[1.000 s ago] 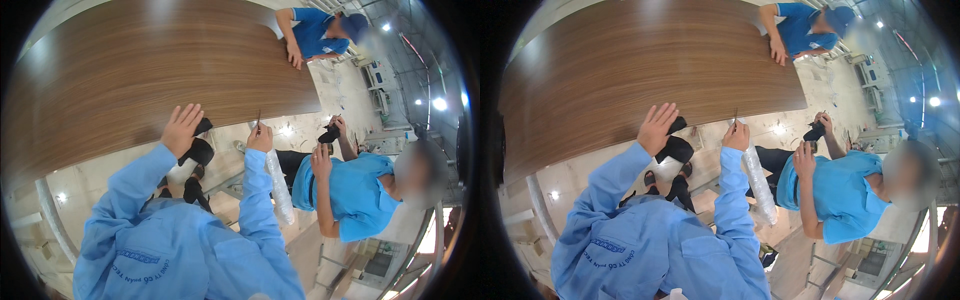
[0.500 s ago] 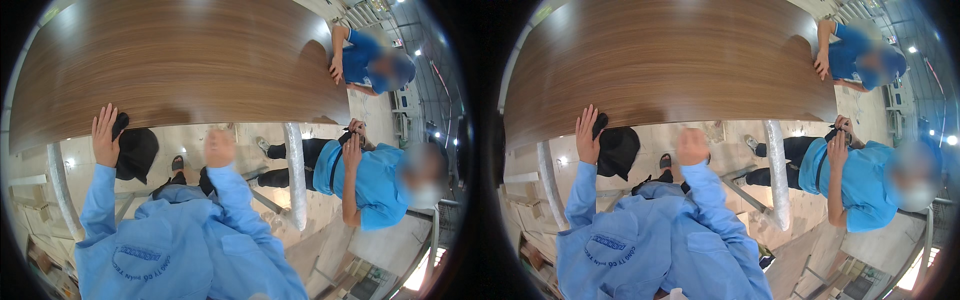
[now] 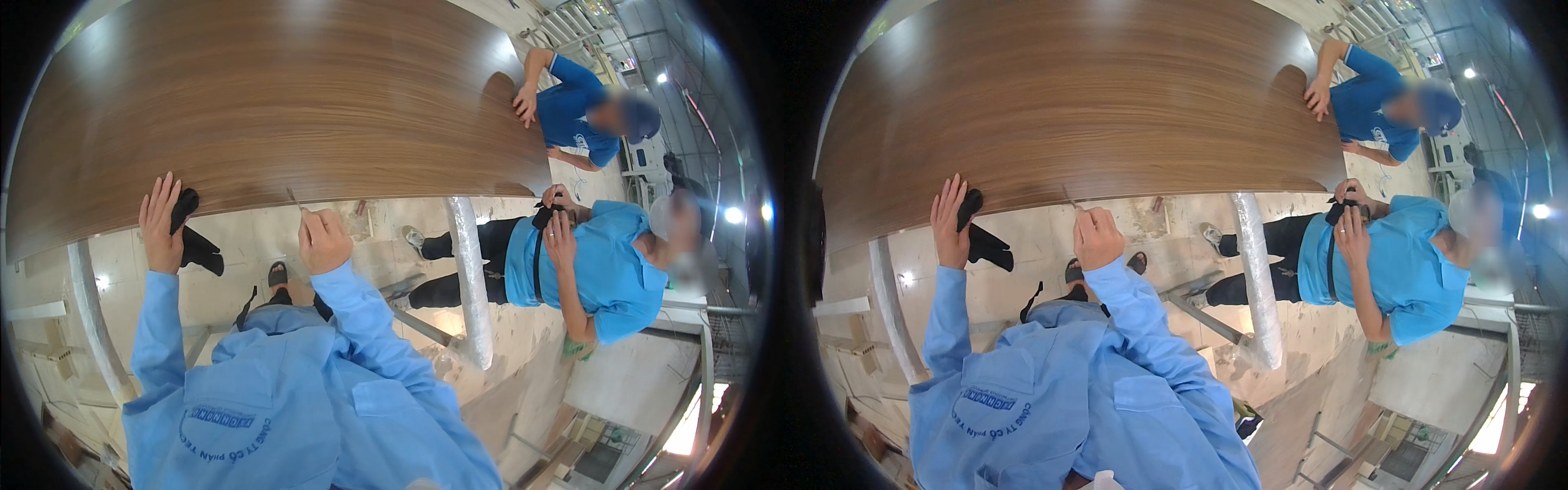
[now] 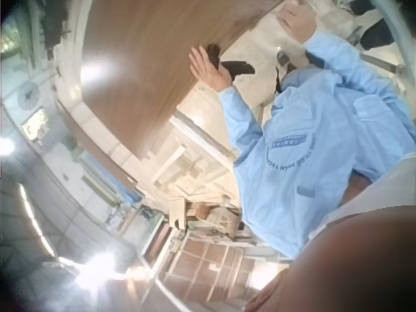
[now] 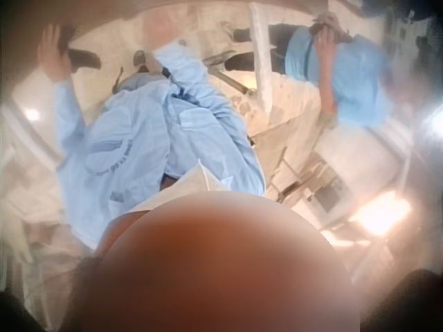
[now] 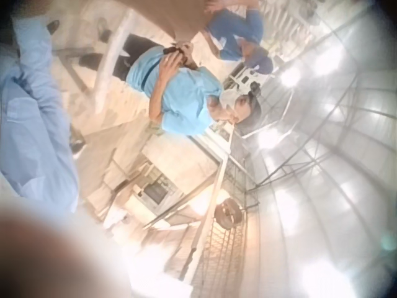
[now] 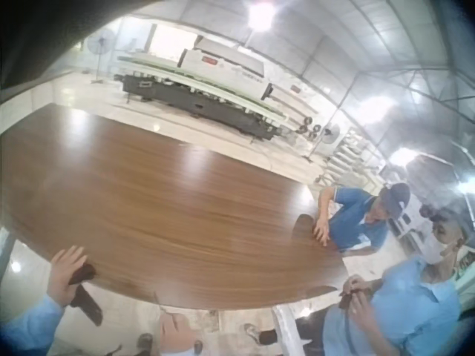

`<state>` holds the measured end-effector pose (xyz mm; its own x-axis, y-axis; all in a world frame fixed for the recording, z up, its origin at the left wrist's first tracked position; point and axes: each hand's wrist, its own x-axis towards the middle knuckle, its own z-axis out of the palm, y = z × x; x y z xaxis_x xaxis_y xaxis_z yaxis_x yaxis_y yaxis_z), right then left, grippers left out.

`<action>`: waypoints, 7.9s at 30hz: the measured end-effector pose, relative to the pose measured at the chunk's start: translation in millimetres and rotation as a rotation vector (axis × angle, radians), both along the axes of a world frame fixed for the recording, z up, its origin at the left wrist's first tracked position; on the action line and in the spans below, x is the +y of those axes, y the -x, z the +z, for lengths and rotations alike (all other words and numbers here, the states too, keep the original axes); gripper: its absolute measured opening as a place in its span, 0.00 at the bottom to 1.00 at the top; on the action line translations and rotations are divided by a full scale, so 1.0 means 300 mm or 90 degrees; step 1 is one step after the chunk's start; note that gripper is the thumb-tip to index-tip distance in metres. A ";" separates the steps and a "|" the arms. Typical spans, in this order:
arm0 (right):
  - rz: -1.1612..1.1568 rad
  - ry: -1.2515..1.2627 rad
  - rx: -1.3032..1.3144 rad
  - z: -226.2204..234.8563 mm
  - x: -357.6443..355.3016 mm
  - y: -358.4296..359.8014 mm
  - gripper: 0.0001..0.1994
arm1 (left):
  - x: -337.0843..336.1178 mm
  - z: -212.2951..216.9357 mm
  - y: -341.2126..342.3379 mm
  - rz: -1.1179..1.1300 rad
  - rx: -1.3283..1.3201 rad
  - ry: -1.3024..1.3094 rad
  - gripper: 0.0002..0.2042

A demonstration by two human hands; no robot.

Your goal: The person scrapes the surface of a large wooden tabletop with a small metal tool while holding a black cloth in the other hand. The person moves along the edge of the table, repeatedly scraping and wiping the surface.

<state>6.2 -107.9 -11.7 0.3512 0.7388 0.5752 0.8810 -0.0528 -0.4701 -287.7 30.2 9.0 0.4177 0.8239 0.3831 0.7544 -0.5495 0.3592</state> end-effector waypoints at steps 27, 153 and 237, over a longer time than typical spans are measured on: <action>-0.251 -0.140 0.144 -0.058 -0.061 -0.230 0.10 | -0.004 0.015 -0.016 -0.005 -0.027 0.001 0.33; -0.265 0.105 -0.195 0.072 -0.185 -0.280 0.09 | 0.141 0.047 0.336 -0.084 -0.049 -0.053 0.22; -0.541 -0.048 -0.028 0.077 -0.204 -0.625 0.04 | 0.130 0.060 0.326 -0.072 -0.066 -0.081 0.20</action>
<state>193.8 -169.1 11.6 0.7453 0.1940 0.6378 0.5737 -0.6740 -0.4654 -385.6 69.1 27.0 0.4579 0.7163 0.5265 0.6482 -0.6743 0.3537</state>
